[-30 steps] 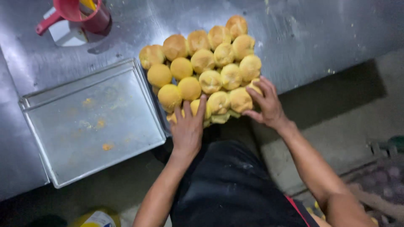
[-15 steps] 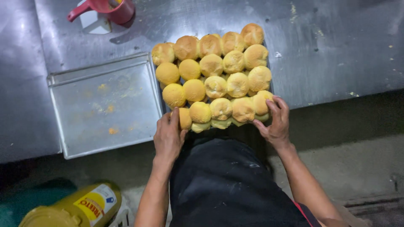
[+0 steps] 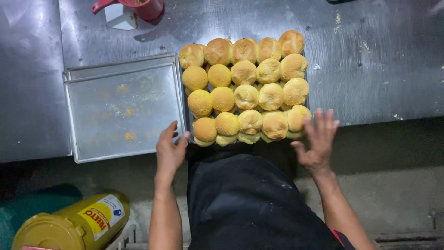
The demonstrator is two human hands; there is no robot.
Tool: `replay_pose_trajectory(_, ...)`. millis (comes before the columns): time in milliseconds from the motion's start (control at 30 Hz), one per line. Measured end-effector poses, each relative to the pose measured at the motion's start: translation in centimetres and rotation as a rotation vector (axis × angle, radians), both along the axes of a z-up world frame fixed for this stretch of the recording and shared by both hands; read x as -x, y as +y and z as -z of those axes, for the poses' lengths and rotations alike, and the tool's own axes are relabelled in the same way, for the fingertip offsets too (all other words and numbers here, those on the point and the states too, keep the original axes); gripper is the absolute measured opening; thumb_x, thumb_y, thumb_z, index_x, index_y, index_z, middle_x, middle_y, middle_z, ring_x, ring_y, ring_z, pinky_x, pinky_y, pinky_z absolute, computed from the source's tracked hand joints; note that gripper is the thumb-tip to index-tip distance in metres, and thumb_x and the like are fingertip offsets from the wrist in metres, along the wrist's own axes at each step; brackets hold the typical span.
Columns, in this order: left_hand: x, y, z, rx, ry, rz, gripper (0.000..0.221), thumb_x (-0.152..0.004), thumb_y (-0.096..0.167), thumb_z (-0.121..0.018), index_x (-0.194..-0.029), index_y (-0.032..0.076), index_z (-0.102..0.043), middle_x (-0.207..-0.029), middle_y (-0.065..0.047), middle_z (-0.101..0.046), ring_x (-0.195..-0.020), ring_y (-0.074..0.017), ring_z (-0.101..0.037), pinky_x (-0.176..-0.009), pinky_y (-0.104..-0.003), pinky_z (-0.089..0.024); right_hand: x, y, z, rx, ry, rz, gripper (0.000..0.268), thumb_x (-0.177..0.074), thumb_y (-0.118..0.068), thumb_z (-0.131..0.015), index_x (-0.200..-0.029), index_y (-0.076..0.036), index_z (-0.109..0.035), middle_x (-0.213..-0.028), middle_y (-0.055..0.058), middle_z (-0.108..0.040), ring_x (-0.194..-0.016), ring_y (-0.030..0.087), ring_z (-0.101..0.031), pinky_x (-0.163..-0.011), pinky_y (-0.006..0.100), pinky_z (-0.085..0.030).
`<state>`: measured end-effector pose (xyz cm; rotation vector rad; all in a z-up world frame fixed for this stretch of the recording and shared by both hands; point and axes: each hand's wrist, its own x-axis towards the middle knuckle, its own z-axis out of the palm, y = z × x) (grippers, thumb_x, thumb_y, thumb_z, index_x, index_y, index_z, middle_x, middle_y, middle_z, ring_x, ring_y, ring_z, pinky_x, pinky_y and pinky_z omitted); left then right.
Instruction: Sort and arrange baked bread rolls from various trays onto a single large tray at a bakery station.
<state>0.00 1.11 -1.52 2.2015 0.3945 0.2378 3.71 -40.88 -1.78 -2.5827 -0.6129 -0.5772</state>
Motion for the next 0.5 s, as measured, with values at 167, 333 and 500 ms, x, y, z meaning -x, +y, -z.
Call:
replay_pose_trajectory(167,-4.0,3.6,6.6,0.079,0.112,-0.069,0.032,-0.095,0.021,-0.065,-0.122,0.006,-0.071,-0.104,-0.019,-0.075,-0.095,-0.0364,-0.074,-0.086,-0.044,-0.058,-3.9,-4.9,4.1,-0.483,0.224,0.231,0.057,-0.112,-0.045,-0.050,-0.150,-0.002,-0.054,-0.149,0.016,-0.056,-0.140,0.032,-0.047,-0.119,0.049,-0.037)
replay_pose_trajectory(333,-6.7,3.6,8.1,-0.157,0.147,0.057,0.024,-0.091,0.016,-0.066,-0.109,0.006,-0.078,-0.100,-0.024,-0.073,-0.100,-0.0415,-0.070,-0.090,-0.047,-0.056,-7.6,-6.4,7.3,-0.865,0.712,0.248,0.058,-0.113,-0.048,-0.044,-0.137,0.002,-0.061,-0.115,0.009,-0.067,-0.104,0.016,-0.063,-0.091,0.034,-0.051)
replay_pose_trajectory(500,-9.1,2.8,10.5,-0.153,0.340,-0.093,0.021,-0.092,0.021,-0.064,-0.099,0.005,-0.076,-0.101,-0.025,-0.073,-0.101,-0.0434,-0.070,-0.091,-0.051,-0.056,-9.3,-6.3,8.9,-0.906,0.849,0.294,0.058,-0.110,-0.050,-0.045,-0.127,0.002,-0.067,-0.114,0.011,-0.070,-0.102,0.019,-0.065,-0.091,0.035,-0.052)
